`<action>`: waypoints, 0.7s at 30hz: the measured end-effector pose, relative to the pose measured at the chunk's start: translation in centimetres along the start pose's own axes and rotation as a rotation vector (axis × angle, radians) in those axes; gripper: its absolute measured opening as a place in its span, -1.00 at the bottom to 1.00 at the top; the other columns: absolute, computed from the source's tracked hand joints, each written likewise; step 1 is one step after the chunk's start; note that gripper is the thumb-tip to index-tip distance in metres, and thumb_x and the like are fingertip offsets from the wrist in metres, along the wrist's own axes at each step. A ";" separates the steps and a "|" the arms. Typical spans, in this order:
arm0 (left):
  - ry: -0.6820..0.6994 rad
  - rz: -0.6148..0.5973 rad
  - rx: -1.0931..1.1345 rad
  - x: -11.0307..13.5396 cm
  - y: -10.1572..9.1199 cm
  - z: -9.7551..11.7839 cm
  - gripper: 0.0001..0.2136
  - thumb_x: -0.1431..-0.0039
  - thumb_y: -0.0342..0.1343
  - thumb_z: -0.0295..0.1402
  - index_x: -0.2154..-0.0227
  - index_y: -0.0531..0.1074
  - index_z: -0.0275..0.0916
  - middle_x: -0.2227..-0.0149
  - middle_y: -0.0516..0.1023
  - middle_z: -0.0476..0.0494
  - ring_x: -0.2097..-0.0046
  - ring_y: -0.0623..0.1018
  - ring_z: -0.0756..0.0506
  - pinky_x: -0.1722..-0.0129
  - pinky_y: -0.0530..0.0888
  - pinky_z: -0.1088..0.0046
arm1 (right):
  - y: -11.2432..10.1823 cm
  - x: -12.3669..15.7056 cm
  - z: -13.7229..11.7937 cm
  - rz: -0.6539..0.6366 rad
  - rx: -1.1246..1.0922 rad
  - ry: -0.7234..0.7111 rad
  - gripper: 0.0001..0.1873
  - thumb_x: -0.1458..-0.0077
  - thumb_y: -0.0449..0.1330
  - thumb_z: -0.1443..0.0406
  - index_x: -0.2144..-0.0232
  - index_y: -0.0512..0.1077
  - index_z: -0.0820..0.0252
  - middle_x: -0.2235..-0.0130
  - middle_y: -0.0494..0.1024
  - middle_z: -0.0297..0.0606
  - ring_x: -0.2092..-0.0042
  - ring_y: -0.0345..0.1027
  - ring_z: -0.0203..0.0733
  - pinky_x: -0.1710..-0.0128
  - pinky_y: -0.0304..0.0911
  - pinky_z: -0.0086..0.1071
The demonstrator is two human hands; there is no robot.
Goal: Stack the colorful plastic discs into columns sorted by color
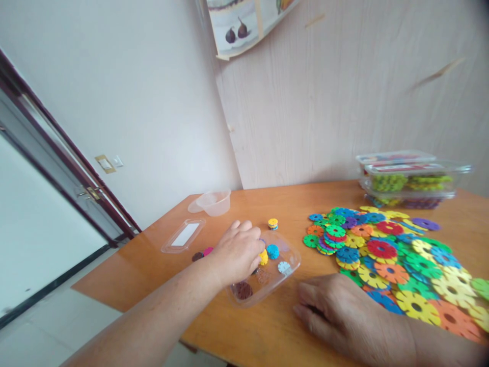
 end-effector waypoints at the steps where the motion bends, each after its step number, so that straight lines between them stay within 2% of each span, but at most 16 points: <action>1: -0.003 0.001 0.000 0.0 0.0 0.0 -0.89 -0.14 0.11 -0.32 0.45 0.47 -0.18 0.32 0.42 -0.14 0.18 0.33 -0.15 0.20 0.21 0.26 | 0.0 0.0 0.0 -0.001 -0.001 -0.001 -0.80 -0.20 0.03 0.35 0.49 0.29 0.16 0.43 0.47 -0.37 0.42 0.31 -0.35 0.43 0.07 -0.46; 7: -0.062 0.057 0.086 -0.8 -0.9 -1.1 -0.88 -0.16 0.08 -0.32 0.42 0.49 -0.15 0.35 0.47 -0.09 0.19 0.36 -0.13 0.21 0.26 0.31 | 0.2 -0.1 0.2 0.003 0.002 -0.001 -0.78 -0.22 0.02 0.32 0.49 0.28 0.17 0.45 0.46 -0.37 0.44 0.29 -0.36 0.45 0.04 -0.46; 9: -0.108 0.095 0.134 -1.8 -0.9 -2.1 -0.86 -0.18 0.05 -0.32 0.39 0.51 -0.14 0.33 0.50 -0.08 0.18 0.39 -0.12 0.19 0.29 0.33 | 0.1 -0.1 0.3 0.002 0.002 -0.001 -0.78 -0.22 0.02 0.31 0.48 0.27 0.16 0.44 0.46 -0.38 0.44 0.29 -0.36 0.44 0.04 -0.45; 12: -0.117 0.152 0.194 -4.2 0.1 -4.0 -0.83 -0.19 0.03 -0.34 0.32 0.53 -0.15 0.27 0.55 -0.08 0.15 0.43 -0.11 0.12 0.33 0.34 | 0.1 -0.2 0.3 -0.001 -0.002 -0.002 -0.79 -0.22 0.02 0.31 0.48 0.26 0.16 0.44 0.46 -0.38 0.44 0.29 -0.36 0.44 0.04 -0.46; 13: -0.116 0.145 0.220 -5.1 0.7 -4.6 -0.83 -0.18 0.04 -0.34 0.30 0.54 -0.16 0.23 0.56 -0.09 0.14 0.44 -0.11 0.11 0.34 0.35 | 0.1 -0.2 0.3 -0.002 -0.006 -0.003 -0.79 -0.22 0.02 0.31 0.48 0.27 0.16 0.44 0.47 -0.38 0.44 0.29 -0.36 0.44 0.04 -0.46; 16: -0.116 0.002 0.309 -7.7 2.5 -6.0 -0.78 -0.11 0.09 -0.30 0.21 0.55 -0.19 0.20 0.57 -0.10 0.17 0.49 -0.08 0.18 0.38 0.43 | 0.1 -0.2 0.4 -0.003 -0.018 -0.005 -0.81 -0.21 0.03 0.31 0.47 0.28 0.15 0.42 0.49 -0.38 0.42 0.31 -0.36 0.43 0.06 -0.47; 21: -0.084 -0.088 0.318 -10.9 4.0 -6.7 -0.71 -0.02 0.17 -0.19 0.23 0.55 -0.24 0.24 0.57 -0.11 0.25 0.51 -0.06 0.32 0.37 0.49 | 0.2 -0.2 0.6 -0.002 -0.012 0.007 -0.85 -0.17 0.06 0.32 0.47 0.31 0.15 0.42 0.52 -0.37 0.41 0.34 -0.35 0.43 0.08 -0.48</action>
Point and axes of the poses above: each hand's wrist, its own x-axis away from the middle knuckle, its own y-axis out of the palm, z = x × y, the point moved 1 cm from there along -x, towards the middle knuckle
